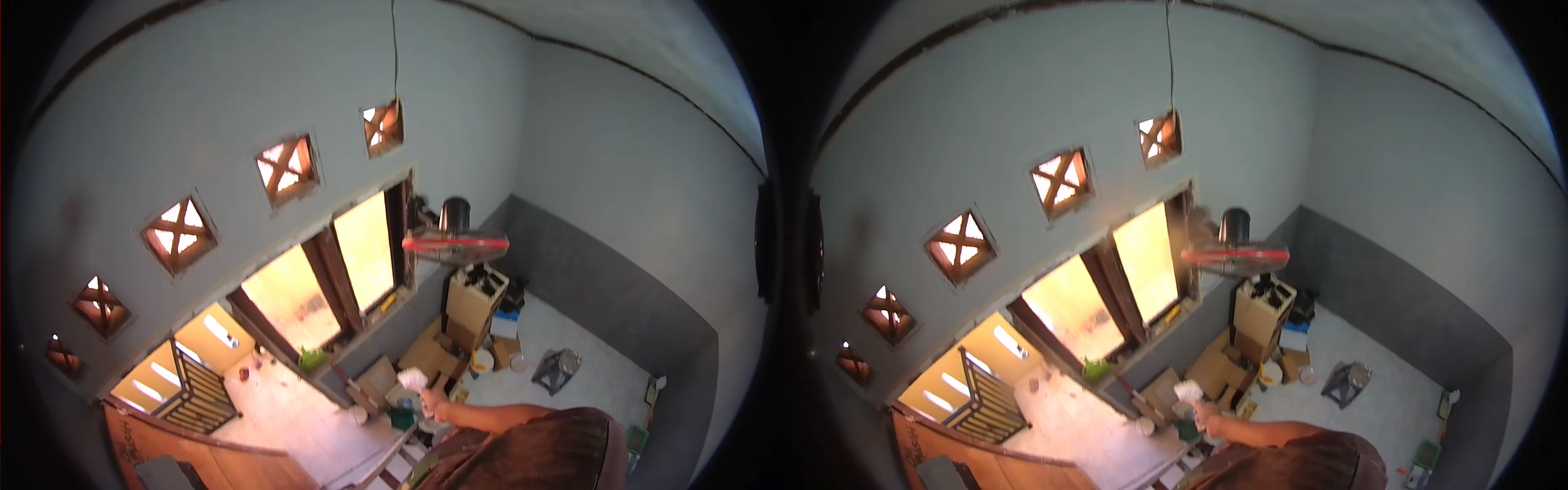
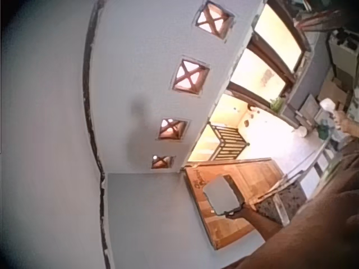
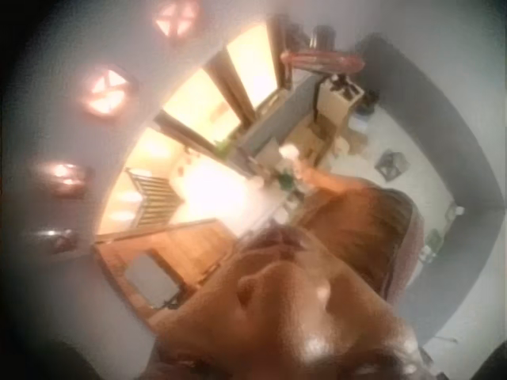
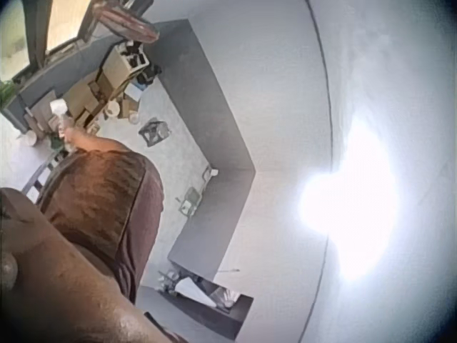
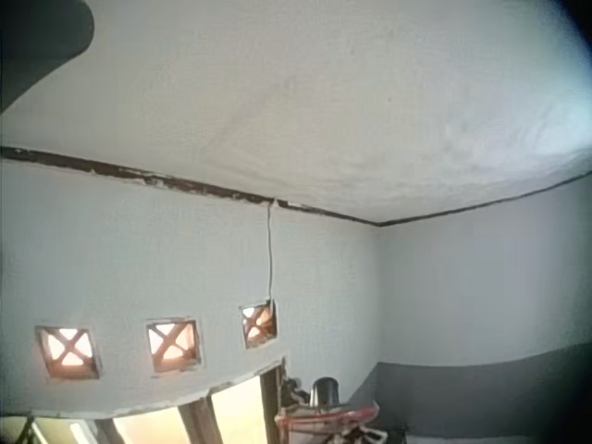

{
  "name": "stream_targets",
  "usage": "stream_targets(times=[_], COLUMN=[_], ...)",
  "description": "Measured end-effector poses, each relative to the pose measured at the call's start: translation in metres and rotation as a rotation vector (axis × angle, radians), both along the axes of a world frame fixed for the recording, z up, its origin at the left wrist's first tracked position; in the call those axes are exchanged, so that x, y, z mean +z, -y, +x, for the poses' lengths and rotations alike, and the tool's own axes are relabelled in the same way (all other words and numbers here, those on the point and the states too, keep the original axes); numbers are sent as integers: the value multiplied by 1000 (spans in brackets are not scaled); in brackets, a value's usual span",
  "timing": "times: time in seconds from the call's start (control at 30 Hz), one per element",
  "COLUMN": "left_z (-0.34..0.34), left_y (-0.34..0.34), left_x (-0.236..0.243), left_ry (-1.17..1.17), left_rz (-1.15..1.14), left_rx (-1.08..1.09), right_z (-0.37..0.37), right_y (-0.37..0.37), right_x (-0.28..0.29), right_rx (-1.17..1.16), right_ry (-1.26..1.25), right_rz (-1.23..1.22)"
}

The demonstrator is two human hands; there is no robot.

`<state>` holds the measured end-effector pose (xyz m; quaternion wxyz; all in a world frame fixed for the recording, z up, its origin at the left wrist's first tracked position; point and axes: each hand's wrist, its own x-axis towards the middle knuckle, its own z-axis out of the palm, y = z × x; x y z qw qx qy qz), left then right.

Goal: The person paints the ceiling by dipping a brush into a paint container and applying paint along the ceiling edges and surface, then descends and moves the ladder.

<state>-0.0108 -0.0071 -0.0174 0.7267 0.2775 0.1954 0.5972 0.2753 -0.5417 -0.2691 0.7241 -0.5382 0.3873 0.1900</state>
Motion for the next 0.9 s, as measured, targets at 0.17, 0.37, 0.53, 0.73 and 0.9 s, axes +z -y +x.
stream_targets(times=[0.17, 0.37, 0.53, 0.73, 0.9], left_z=[-11, 4, -60, 14, 19], left_y=[-28, -16, -22, 20, 14], left_x=[-42, -19, -75, 2, 21], left_ry=[-521, -198, -514, -42, 125], left_rz=[424, -90, 403, -111, -289], left_rx=[387, 347, 346, -43, -106], right_z=[17, 8, 10, 28, 19], right_y=[8, 5, -38, -100, -198], right_x=[41, 73, 57, 166, 292], right_rx=[65, 190, 430, 789, 1055], right_ry=[46, 186, 162, 745, 1069], right_rz=[153, 209, 202, -85, 199])
